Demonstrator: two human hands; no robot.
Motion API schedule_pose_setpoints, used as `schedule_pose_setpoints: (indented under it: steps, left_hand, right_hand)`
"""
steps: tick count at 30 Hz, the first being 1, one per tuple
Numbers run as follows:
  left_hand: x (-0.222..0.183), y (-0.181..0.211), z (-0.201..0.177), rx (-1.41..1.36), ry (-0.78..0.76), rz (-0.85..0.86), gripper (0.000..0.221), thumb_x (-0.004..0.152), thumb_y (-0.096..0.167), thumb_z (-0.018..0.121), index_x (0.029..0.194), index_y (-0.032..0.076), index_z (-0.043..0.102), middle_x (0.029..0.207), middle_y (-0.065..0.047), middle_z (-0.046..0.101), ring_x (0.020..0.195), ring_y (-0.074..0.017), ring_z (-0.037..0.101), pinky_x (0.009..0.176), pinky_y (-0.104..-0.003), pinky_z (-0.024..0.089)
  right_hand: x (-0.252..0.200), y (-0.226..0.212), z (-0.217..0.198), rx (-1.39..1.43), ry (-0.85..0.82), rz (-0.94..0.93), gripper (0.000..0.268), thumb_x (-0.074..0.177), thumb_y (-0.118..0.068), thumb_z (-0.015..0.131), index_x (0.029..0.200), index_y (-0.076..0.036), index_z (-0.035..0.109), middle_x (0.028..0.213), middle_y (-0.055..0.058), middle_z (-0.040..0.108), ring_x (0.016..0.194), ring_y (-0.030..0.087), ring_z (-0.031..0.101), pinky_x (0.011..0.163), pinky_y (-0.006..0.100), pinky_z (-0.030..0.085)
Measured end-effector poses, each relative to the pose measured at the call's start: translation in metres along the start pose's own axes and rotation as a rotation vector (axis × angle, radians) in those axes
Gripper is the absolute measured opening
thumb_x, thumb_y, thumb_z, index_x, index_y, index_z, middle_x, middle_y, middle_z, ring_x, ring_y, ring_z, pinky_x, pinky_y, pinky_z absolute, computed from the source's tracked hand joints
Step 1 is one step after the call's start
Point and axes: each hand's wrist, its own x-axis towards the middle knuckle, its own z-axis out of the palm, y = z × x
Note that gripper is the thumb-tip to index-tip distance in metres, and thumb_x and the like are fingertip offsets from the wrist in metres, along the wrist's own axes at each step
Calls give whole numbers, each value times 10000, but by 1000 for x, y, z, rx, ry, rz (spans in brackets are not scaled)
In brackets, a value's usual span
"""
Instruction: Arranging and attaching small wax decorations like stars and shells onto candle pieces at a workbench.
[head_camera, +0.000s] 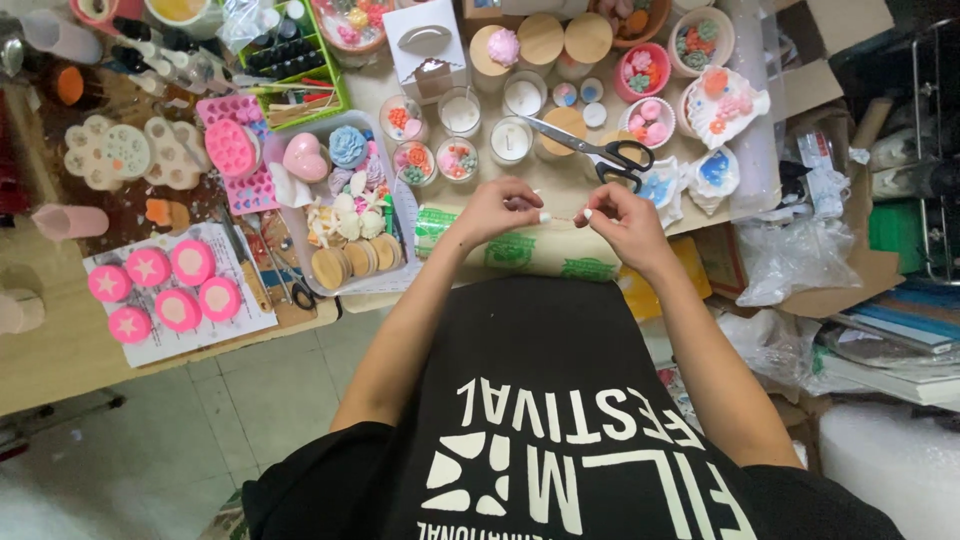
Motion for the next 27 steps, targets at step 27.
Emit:
schedule_pose_setpoints:
  steps: [27]
  left_hand:
    - [47,41,6,-468,-251,-199,375,963,316,528,1142,81,759,1109,-10,692,1024,-115,643,961,-323,521]
  right_hand:
    - [-21,-59,-7,-37,200,-201,51,982,-15,679,1022,7,654,928,15,671,819,79,651,722,239,557]
